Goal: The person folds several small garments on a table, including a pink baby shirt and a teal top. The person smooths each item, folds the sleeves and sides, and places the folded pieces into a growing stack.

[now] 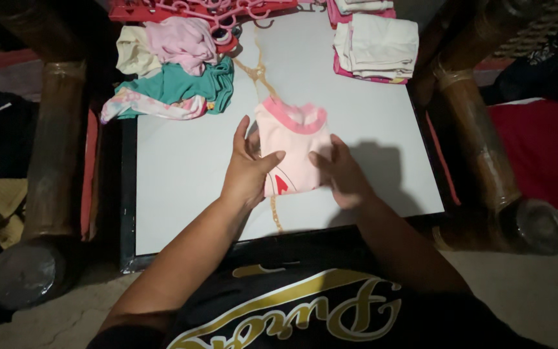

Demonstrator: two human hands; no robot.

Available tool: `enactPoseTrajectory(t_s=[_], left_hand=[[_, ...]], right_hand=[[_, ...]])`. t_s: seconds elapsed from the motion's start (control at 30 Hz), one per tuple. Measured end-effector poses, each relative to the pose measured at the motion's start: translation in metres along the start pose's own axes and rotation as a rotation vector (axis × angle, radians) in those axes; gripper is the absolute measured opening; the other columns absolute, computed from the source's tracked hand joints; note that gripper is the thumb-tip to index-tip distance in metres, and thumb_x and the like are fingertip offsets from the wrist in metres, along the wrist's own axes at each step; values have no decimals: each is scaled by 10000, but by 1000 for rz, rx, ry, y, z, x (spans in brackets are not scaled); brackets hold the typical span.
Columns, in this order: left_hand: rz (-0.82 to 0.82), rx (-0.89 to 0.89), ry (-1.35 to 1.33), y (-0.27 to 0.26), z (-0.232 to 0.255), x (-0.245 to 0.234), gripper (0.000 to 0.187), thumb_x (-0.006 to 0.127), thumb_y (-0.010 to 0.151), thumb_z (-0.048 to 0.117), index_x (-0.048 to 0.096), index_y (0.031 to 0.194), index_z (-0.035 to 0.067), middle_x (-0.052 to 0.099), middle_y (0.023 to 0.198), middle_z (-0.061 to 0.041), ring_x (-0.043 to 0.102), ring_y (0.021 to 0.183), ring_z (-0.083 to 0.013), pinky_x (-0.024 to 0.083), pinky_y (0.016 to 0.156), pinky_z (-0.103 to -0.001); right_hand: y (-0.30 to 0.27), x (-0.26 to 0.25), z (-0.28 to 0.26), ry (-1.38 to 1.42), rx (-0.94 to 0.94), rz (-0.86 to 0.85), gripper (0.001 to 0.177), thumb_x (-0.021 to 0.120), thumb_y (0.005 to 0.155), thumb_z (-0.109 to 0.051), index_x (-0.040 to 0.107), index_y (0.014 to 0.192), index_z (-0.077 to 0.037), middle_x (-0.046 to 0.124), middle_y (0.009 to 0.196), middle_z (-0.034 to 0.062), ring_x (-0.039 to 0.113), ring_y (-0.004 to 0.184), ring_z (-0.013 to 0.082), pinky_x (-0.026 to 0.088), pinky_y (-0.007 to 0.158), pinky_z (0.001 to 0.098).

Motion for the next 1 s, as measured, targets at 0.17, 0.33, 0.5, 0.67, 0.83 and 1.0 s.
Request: enactPoseTrajectory(t_s=[0.17, 0.33, 0.5, 0.67, 0.83, 1.0], left_hand=[[-99, -8, -201, 1, -2, 5, 969, 633, 829, -172, 139, 1614, 108, 394, 1554, -161, 478, 1396, -272, 505, 1093, -426], [-88, 87, -10, 7, -7, -7, 925, 642, 877, -152, 165, 1634, 81, 378, 1603, -200, 468, 1436, -260, 465, 1145, -404], [-7, 100, 167, 16, -11, -33, 942, 658, 894, -71, 97, 1630, 100, 267, 1635, -148, 524, 1318, -253, 495, 1049, -366], [50, 195, 424, 23, -11, -53, 903, 700, 898, -17, 141, 1603, 49, 319, 1609, -184, 565, 1171, -212, 559, 950, -348], [30, 232, 587, 23, -13, -59, 809, 703, 929, 16, 219, 1577, 9, 434, 1536, -200, 633, 1112, -185, 564, 941, -315], [22, 176, 529, 20, -12, -58, 769, 650, 932, -5, 231, 1576, 12, 454, 1513, -192, 648, 1066, -176, 559, 935, -312]], right_hand=[[-8, 7, 0, 293, 108, -224, 729, 805, 938, -295, 468, 1495, 33, 603, 1367, 161, 623, 1199, 243, 567, 956, 399], [-18, 28, -25, 212, -191, -476, 789, 820, 826, -285, 420, 1479, -95, 594, 1378, 42, 601, 1267, 162, 543, 1028, 407], [23, 2, -21, 123, 77, -156, 714, 718, 1040, -113, 386, 1674, -109, 530, 1233, 155, 508, 848, 236, 377, 651, 399], [104, -7, -87, 66, -245, -154, 598, 668, 942, -65, 425, 1489, -67, 625, 1340, 83, 638, 1201, 226, 564, 965, 386], [187, -7, -121, 141, -207, -175, 522, 619, 1011, -61, 437, 1500, -43, 621, 1387, 114, 650, 1233, 237, 578, 1011, 391], [249, -42, -101, -111, -106, 129, 656, 604, 883, 15, 429, 1495, -141, 617, 1351, 68, 644, 1156, 222, 568, 869, 386]])
Point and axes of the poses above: each hand's wrist, its own y-axis towards the middle knuckle, its own x-axis out of the palm, z = x × y, the point moved 7 cm from there along y, towards the middle knuckle
